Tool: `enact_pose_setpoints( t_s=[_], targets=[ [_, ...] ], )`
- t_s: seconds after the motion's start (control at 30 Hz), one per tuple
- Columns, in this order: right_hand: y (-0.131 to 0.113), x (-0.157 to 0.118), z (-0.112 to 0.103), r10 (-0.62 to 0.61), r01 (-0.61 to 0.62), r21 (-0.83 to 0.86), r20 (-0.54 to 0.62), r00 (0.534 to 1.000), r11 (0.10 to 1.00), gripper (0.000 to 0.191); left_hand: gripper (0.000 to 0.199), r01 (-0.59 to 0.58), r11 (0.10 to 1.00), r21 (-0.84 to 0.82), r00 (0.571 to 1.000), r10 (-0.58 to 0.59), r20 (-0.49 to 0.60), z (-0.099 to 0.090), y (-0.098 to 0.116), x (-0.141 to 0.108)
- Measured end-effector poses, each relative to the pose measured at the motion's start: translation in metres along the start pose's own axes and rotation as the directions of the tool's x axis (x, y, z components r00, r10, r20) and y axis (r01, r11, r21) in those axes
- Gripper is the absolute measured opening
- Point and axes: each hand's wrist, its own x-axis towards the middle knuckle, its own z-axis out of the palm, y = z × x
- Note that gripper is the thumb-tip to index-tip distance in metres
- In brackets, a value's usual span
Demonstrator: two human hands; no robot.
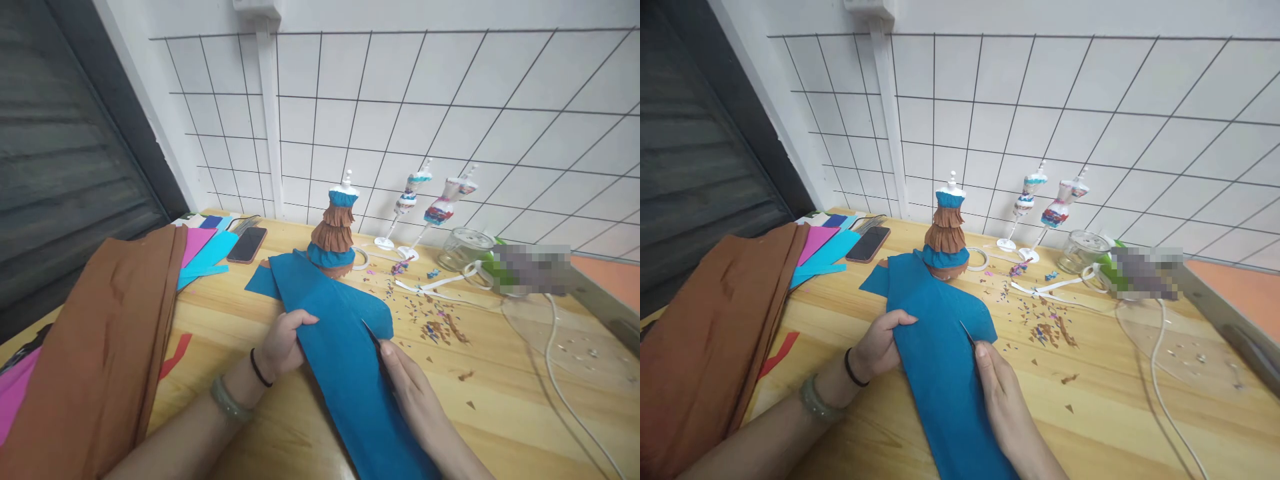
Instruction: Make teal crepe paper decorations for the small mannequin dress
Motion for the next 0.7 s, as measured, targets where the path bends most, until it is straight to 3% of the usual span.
enact_pose_setpoints(
  t_s=[0.7],
  targets=[
    [0.0002,0.0019,0.0023,-0.052,0.052,-0.021,0.017,0.998,0.998,0.035,0.010,0.029,0.999,-0.044,0.998,-0.031,-0.054,0.0003,-0.0012,0.0007]
  ],
)
